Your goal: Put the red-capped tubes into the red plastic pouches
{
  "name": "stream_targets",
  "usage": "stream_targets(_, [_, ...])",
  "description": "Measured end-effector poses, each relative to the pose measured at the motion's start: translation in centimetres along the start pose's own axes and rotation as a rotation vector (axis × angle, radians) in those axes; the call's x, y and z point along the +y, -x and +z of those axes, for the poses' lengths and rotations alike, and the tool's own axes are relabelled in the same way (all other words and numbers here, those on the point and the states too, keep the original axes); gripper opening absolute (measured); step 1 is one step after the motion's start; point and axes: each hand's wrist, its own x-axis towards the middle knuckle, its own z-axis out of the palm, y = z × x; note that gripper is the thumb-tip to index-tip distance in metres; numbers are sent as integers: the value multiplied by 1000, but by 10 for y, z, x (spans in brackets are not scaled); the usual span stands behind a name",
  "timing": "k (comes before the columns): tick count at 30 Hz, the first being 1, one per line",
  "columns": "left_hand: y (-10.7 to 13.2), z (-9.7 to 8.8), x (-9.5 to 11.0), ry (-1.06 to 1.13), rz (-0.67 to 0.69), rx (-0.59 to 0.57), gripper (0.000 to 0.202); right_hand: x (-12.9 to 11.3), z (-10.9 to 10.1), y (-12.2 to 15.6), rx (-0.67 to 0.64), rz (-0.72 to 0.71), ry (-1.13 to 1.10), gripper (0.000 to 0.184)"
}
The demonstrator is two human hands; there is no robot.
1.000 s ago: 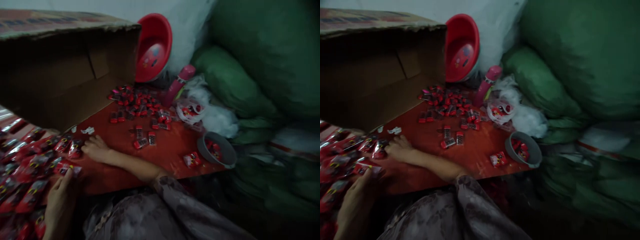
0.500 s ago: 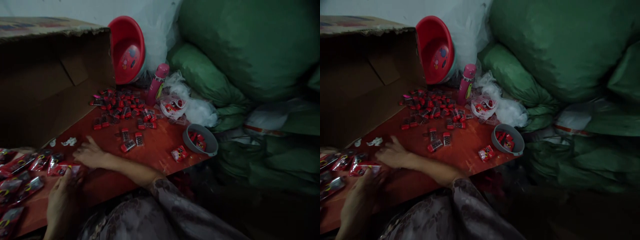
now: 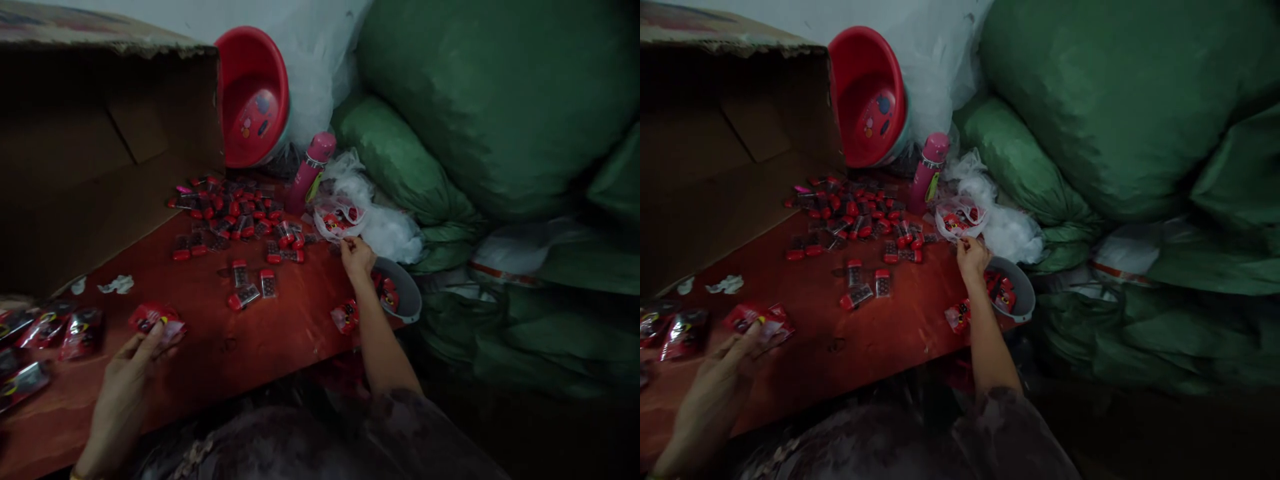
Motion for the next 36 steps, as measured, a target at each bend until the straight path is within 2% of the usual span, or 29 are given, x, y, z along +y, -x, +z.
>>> stream_targets(4, [0,23,0,97,-107,-25,25,-3,9,-1,-14,24,39,27])
stream_targets(8, [-2,30,1,115,-110,-45,34,-4,7,0,-41,41,65,28])
stream_targets(10, [-2,32,2,116,-115,-38,35,-8,3,4,5,1,64,33])
stream_targets(12, [-2,36,4,125,-118,-35,36,-19,-2,16,69,-85,11,36])
stream_targets(14, [-3,40,5,142,-113,-41,37,-37,-5,39,48,-201,-119,38])
stream_targets(17, [-4,46,6,154,-122,-58,38,-73,-8,90,-162,-356,-303,40])
stream_targets(19, [-6,47,5,152,-134,-71,39,-96,-8,123,-266,-430,-281,39])
stream_targets(21, [-7,46,4,149,-138,-76,40,-113,-8,146,-321,-592,-241,34])
stream_targets(24, [-9,43,2,149,-137,-72,42,-124,-8,157,-426,-848,-169,37])
stream_targets(26, [-10,40,0,152,-132,-72,42,-126,-10,156,-495,-919,-145,37])
stream_targets(28, [-10,39,-1,155,-113,-66,43,-126,-13,155,-517,-904,-181,36])
stream_targets(31, [-9,40,-3,127,-46,-57,41,-133,-19,161,-523,-749,-403,36])
stream_targets(36, [-4,48,-10,4,134,-146,33,-163,-14,189,-840,-375,-970,29])
